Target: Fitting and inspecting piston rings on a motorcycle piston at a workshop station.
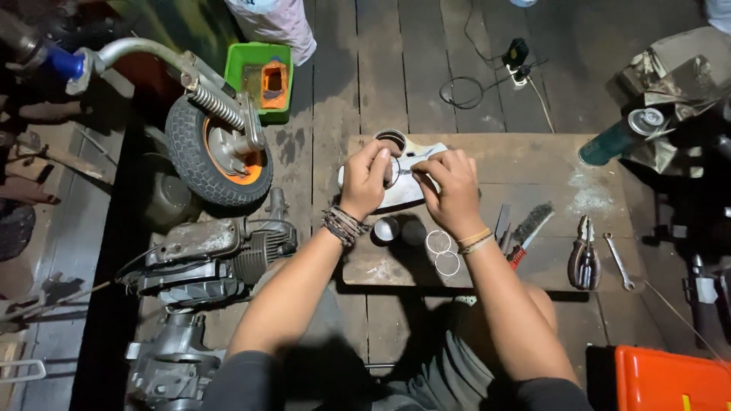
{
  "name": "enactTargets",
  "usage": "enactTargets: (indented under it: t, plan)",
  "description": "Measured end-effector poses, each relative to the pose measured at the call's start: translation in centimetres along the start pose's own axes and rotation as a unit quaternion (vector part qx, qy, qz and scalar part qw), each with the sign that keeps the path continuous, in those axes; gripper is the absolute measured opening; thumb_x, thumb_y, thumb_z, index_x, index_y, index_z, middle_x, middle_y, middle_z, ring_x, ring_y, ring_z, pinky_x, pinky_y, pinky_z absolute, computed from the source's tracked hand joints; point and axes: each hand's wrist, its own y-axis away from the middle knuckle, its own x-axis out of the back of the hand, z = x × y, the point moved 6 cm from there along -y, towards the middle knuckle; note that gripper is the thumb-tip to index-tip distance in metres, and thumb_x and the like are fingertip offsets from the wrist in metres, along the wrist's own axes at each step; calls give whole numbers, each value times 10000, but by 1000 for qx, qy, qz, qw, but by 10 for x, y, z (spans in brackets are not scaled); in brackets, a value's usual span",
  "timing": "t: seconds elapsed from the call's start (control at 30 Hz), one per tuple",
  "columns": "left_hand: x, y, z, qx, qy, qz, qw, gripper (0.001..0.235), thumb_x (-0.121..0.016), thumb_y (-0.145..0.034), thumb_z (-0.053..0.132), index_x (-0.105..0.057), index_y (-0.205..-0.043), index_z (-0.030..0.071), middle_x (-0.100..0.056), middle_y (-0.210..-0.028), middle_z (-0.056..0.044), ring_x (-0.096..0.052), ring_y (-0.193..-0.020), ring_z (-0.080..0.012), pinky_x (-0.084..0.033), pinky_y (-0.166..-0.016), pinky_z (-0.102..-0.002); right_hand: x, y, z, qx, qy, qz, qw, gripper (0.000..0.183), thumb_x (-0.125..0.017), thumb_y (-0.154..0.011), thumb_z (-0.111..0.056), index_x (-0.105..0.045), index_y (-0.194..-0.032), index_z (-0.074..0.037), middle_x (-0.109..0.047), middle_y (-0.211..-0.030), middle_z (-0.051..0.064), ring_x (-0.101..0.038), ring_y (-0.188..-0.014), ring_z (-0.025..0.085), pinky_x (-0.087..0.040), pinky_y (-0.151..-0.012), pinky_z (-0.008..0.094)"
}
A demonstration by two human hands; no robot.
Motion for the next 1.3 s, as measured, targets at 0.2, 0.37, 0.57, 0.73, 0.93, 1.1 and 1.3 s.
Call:
enactTargets:
  t: [0.2,0.37,0.57,0.73,0.93,1.1,1.3]
  plan:
    - [0,1,-1,-8,-31,2,999,306,-467,-1045,127,-727,-907,42,-571,-493,-57,-596,-507,-183,-508,-582,-312,9,2,-15,10,-5,19,1000,59,-740,-956,-152,-717,-994,-190,-579,-891,-9,-569,-878,244,-392,-791,349]
    - [-6,8,-2,-9,-45,5,999,278,-473,-1035,114,-727,-939,51,-578,-514,-55,-600,-537,-192,-519,-619,-327,6,6,-3,17,31,9,999,76,-751,-941,-155,-710,-995,-192,-569,-870,-1,-570,-860,253,-394,-772,360]
    - [-10,8,-1,-31,-84,5,996,266,-486,-1031,126,-745,-986,90,-596,-535,-86,-643,-576,-252,-540,-637,-353,15,7,-4,9,25,22,999,44,-737,-954,-176,-709,-983,-193,-578,-890,-8,-569,-872,247,-395,-770,356]
    - [-6,9,8,-27,-76,8,997,274,-478,-1042,134,-737,-972,76,-595,-550,-69,-621,-575,-215,-535,-633,-345,8,13,18,-20,71,-15,997,108,-773,-893,-152,-715,-967,-207,-564,-863,6,-561,-859,267,-397,-761,382]
    - [-6,10,5,-27,-57,17,998,284,-473,-1041,131,-737,-949,81,-575,-508,-27,-597,-528,-176,-527,-608,-304,10,11,8,12,35,-2,999,80,-739,-940,-156,-702,-998,-197,-568,-884,-13,-560,-873,246,-396,-776,363]
    - [1,10,10,-37,-103,15,994,262,-493,-1028,126,-730,-931,72,-587,-527,-77,-621,-549,-247,-532,-603,-360,15,9,15,-13,19,19,1000,78,-736,-955,-162,-716,-1024,-192,-574,-878,-18,-562,-859,252,-412,-779,353]
    - [0,13,14,-21,-26,17,999,316,-440,-1048,115,-719,-918,48,-580,-513,-44,-603,-528,-177,-519,-595,-312,3,13,17,26,35,8,999,81,-760,-912,-145,-726,-967,-194,-569,-834,-1,-552,-826,263,-397,-757,373]
